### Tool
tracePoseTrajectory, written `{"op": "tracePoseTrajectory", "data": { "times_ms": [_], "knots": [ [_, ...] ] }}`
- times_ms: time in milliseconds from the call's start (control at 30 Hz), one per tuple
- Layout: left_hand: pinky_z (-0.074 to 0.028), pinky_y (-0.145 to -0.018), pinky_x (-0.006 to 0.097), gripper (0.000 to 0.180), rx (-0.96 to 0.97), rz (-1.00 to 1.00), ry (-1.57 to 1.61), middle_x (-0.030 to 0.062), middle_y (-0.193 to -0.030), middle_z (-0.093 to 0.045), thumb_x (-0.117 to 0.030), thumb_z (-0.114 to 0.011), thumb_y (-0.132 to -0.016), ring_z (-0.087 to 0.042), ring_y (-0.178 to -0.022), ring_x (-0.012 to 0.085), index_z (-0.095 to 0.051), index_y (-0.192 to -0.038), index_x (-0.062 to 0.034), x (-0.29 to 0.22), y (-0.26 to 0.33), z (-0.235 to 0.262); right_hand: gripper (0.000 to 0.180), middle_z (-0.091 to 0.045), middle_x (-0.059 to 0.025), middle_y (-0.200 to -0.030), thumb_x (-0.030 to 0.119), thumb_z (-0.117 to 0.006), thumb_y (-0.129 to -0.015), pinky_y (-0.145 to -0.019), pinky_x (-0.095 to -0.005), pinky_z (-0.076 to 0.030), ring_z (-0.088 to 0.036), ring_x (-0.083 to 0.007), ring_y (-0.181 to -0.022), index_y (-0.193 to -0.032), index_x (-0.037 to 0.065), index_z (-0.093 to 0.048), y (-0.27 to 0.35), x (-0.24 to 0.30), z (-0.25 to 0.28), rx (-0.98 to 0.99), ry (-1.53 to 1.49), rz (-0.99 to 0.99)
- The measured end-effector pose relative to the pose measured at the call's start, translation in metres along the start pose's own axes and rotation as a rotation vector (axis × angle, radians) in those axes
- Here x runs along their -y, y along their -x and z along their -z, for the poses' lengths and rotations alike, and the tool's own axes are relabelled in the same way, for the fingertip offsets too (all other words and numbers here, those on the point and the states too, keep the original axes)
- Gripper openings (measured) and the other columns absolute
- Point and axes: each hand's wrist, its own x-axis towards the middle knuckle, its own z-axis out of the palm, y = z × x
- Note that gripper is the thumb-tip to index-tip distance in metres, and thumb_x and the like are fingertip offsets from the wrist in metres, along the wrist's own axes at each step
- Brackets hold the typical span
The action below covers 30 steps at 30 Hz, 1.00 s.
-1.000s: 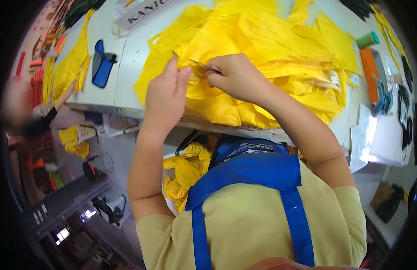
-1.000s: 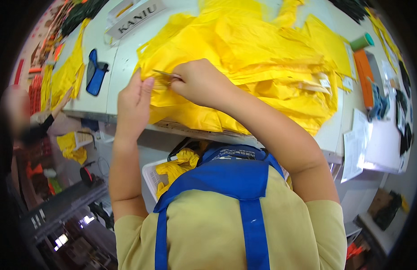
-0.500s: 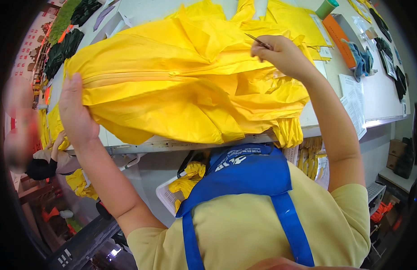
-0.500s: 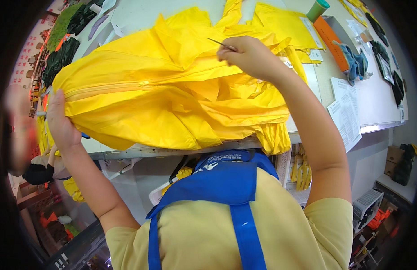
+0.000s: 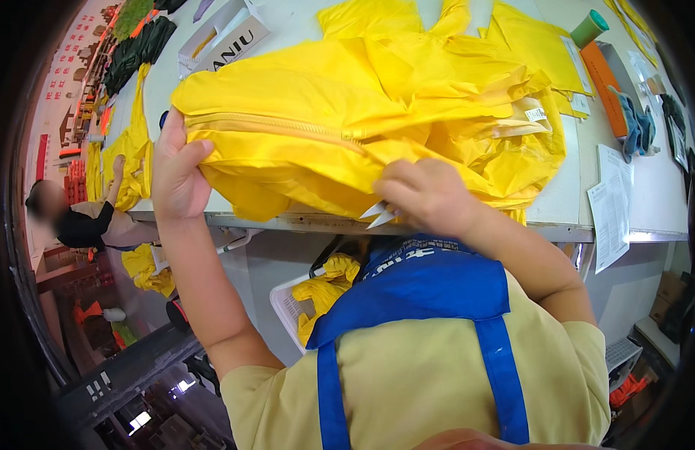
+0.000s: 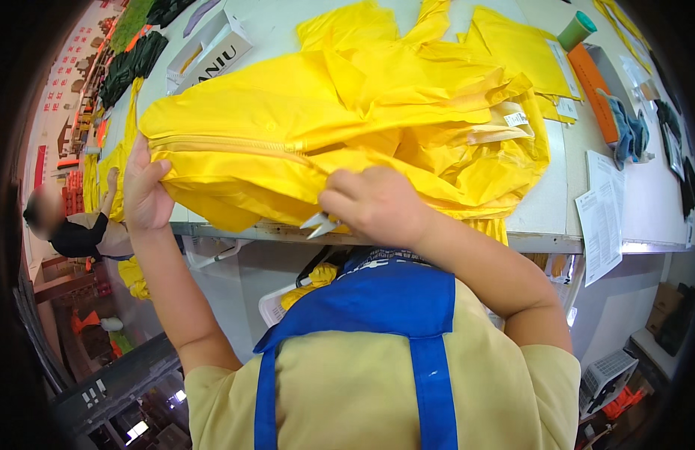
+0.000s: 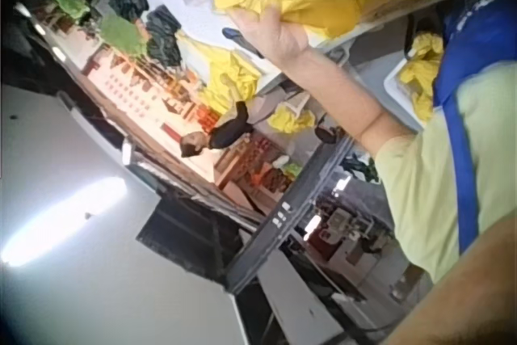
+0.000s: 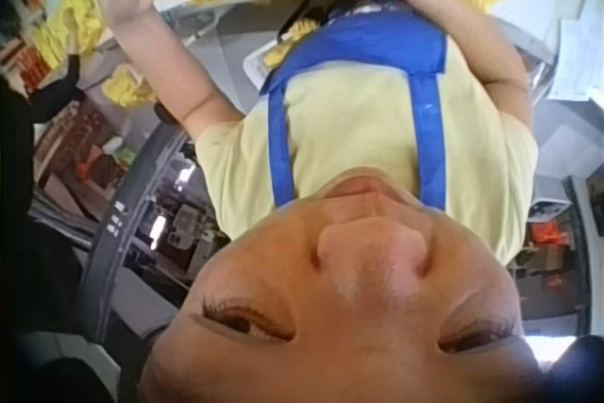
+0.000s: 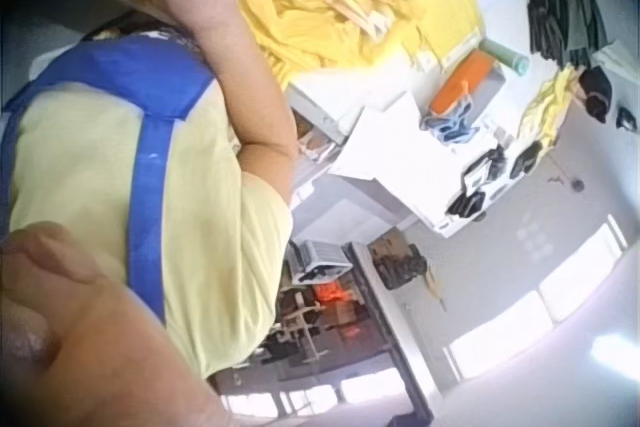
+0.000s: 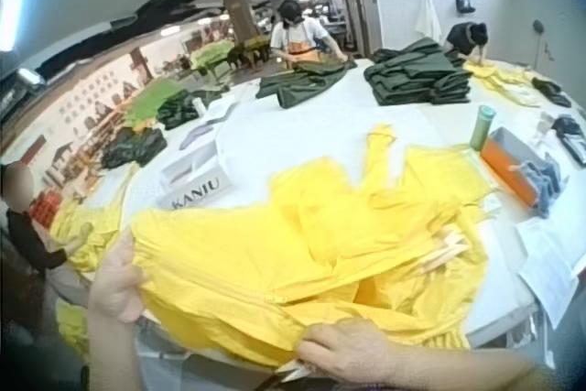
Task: The person uses a pair of scissors to trim loose threads and excess fabric from a yellow garment laid out on a table. They repeatedly adjust the garment's position to access different areas for trimming.
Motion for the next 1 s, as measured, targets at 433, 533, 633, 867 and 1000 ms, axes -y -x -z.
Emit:
{"op": "tracePoseTrajectory", "data": {
  "times_ms": [433, 533, 633, 867, 1000],
  "knots": [
    [-0.03, -0.108, 0.034, 0.078, 0.02, -0.017, 0.048, 0.0143, -0.14, -0.036, 0.001, -0.05, -0.071, -0.038, -0.129, 0.0244, -0.018, -0.142, 0.0041, 0.0, 0.009, -0.027, 0.023, -0.061, -0.0043, -0.071, 0.023, -0.062, -0.086, -0.064, -0.026, -0.043, -0.054, -0.013, -0.067, -0.089, 0.001, -0.065, -0.043, -0.024, -0.037, -0.044, -0.747, -0.85],
    [-0.031, -0.107, 0.034, 0.078, 0.019, -0.016, 0.047, 0.0146, -0.14, -0.037, 0.001, -0.051, -0.072, -0.039, -0.129, 0.0244, -0.018, -0.142, 0.004, 0.0, 0.008, -0.025, 0.023, -0.063, -0.0118, -0.078, 0.024, -0.066, -0.081, -0.065, -0.0299, -0.046, -0.059, -0.0232, -0.069, -0.088, 0.002, -0.065, -0.045, -0.019, -0.036, -0.123, -0.469, -0.67],
    [-0.032, -0.107, 0.035, 0.078, 0.022, -0.012, 0.059, 0.0147, -0.14, -0.037, 0.001, -0.052, -0.072, -0.039, -0.129, 0.0248, -0.018, -0.142, 0.0038, 0.002, 0.008, -0.024, 0.021, -0.062, -0.0127, -0.081, 0.021, -0.069, -0.078, -0.066, -0.0305, -0.047, -0.059, -0.0242, -0.072, -0.088, 0.003, -0.064, -0.036, -0.023, -0.04, -0.07, -0.465, -0.523],
    [-0.033, -0.107, 0.035, 0.079, 0.062, 0.009, 0.13, 0.0148, -0.139, -0.037, 0.002, -0.052, -0.071, -0.04, -0.128, 0.0257, -0.017, -0.142, 0.0033, 0.005, 0.004, -0.034, 0.018, -0.056, 0.0002, -0.077, 0.019, -0.065, -0.085, -0.059, -0.0223, -0.039, -0.05, -0.0073, -0.068, -0.091, 0.003, -0.061, -0.04, -0.026, -0.049, 0.091, -1.235, -0.783],
    [-0.032, -0.107, 0.036, 0.08, 0.061, 0.024, 0.105, 0.0151, -0.139, -0.037, 0.003, -0.051, -0.07, -0.04, -0.128, 0.0257, -0.017, -0.142, 0.0034, 0.003, 0.004, -0.041, 0.014, -0.056, -0.0007, -0.076, 0.018, -0.061, -0.088, -0.061, -0.0214, -0.039, -0.049, -0.0069, -0.066, -0.087, 0.005, -0.058, -0.044, -0.028, -0.048, 0.178, -1.37, -0.865]
  ]
}}
